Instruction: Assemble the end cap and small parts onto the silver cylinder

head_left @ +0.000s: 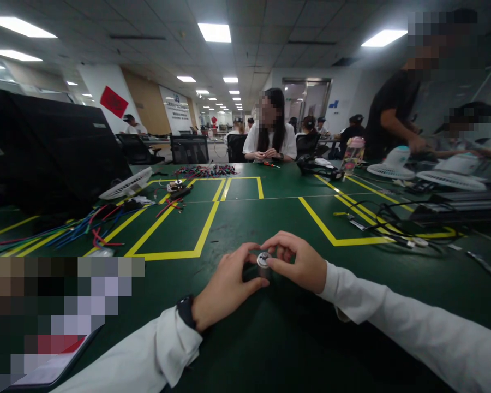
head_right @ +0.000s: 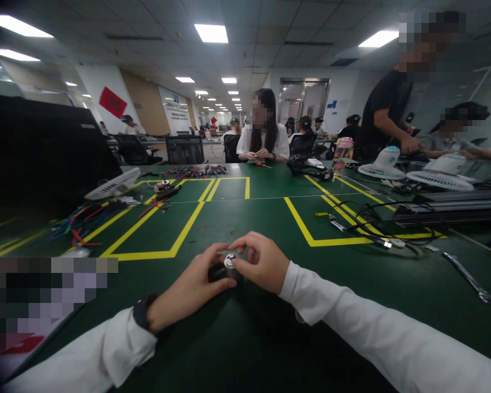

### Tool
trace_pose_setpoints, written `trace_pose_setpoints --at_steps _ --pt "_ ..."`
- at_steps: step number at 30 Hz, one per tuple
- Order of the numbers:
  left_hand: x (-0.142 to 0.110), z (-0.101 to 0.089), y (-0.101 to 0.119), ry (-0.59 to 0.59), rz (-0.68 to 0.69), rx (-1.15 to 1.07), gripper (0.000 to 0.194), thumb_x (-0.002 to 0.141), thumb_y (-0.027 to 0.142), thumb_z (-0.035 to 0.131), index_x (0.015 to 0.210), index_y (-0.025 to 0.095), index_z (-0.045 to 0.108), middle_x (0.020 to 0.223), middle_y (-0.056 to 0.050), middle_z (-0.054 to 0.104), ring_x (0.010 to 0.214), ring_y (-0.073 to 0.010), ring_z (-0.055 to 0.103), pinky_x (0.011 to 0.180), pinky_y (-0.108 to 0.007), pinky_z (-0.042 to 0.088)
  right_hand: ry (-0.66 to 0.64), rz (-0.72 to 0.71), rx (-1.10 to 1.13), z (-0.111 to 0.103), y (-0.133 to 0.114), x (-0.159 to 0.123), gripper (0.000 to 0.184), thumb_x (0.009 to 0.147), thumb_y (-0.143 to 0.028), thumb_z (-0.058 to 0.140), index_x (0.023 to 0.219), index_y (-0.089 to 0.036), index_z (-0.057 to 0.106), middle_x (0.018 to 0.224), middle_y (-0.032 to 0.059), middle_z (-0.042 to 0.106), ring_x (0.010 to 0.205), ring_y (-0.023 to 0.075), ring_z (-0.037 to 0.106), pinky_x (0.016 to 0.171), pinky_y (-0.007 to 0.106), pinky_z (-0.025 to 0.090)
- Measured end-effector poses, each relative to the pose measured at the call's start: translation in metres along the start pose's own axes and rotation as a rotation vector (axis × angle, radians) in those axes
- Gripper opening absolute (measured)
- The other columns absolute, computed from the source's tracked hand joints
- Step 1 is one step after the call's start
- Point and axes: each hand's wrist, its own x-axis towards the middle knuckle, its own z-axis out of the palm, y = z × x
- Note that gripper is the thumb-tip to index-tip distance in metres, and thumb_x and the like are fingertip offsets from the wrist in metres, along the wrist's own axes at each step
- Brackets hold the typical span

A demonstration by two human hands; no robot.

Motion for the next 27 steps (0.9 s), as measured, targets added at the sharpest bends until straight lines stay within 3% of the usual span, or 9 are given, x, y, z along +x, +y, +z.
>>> trace_pose_setpoints --at_steps 5,10,13,16,18,23,27 --pt "-0.001 -0.002 0.006 0.094 0.049 -0.028 0.042 0.078 0.023 0.06 0.119 0.022 0.049 0.112 -0.007 0.061 0.105 -0.0213 0.056 0.094 -0.04 0.041 -0.049 0.043 0.11 0.01 0.016 -0.007 0.051 0.067 -0.03 0.069 0.113 -0.019 0.05 0.099 0.0036 0.059 0.079 0.01 0.054 0.062 0.022 0.042" --pt "0.009 -0.002 0.013 0.2 0.126 -0.026 0.014 0.083 0.027 0.056 0.092 0.02 0.064 0.102 -0.005 0.062 0.1 -0.0181 0.056 0.091 -0.035 0.042 -0.013 0.061 0.081 0.02 0.024 -0.008 0.049 0.067 -0.034 0.07 0.108 -0.017 0.051 0.089 0.0018 0.061 0.075 0.0098 0.055 0.063 0.023 0.041" --pt "0.013 -0.006 0.016 0.213 0.113 -0.042 0.015 0.084 0.029 0.056 0.085 0.019 0.066 0.094 -0.004 0.062 0.093 -0.0175 0.058 0.086 -0.033 0.044 -0.02 0.058 0.057 0.021 0.02 -0.007 0.044 0.067 -0.034 0.069 0.105 -0.016 0.054 0.086 0.0016 0.062 0.073 0.0096 0.054 0.063 0.024 0.04" --pt "0.014 -0.015 0.013 0.256 0.076 -0.053 0.02 0.085 0.034 0.054 0.09 0.02 0.067 0.094 -0.005 0.062 0.092 -0.0183 0.058 0.084 -0.033 0.045 -0.007 0.05 0.016 0.016 0.017 -0.009 0.041 0.067 -0.032 0.068 0.103 -0.017 0.056 0.091 0.0024 0.063 0.077 0.0109 0.055 0.065 0.025 0.041" --pt "0.012 -0.021 0.005 0.222 0.071 -0.018 0.022 0.084 0.036 0.054 0.094 0.022 0.069 0.098 -0.005 0.061 0.095 -0.0191 0.057 0.086 -0.034 0.044 0.009 0.052 -0.025 0.01 0.017 -0.012 0.039 0.067 -0.031 0.068 0.102 -0.017 0.057 0.094 0.0027 0.063 0.08 0.0119 0.055 0.067 0.026 0.041" --pt "0.005 -0.022 -0.02 -0.027 0.054 0.23 0.017 0.078 0.037 0.062 0.092 0.034 0.072 0.119 -0.003 0.057 0.111 -0.0254 0.048 0.096 -0.046 0.034 0.051 0.107 -0.066 -0.009 0.023 -0.025 0.04 0.069 -0.032 0.066 0.105 -0.018 0.057 0.096 0.004 0.062 0.08 0.0124 0.055 0.069 0.027 0.042" --pt "0.004 -0.019 -0.024 -0.083 0.068 0.299 0.021 0.081 0.038 0.058 0.098 0.038 0.069 0.128 -0.001 0.055 0.115 -0.0264 0.044 0.097 -0.051 0.031 0.06 0.114 -0.048 -0.017 0.027 -0.033 0.041 0.071 -0.033 0.065 0.108 -0.017 0.056 0.097 0.0048 0.062 0.081 0.013 0.056 0.072 0.028 0.045"
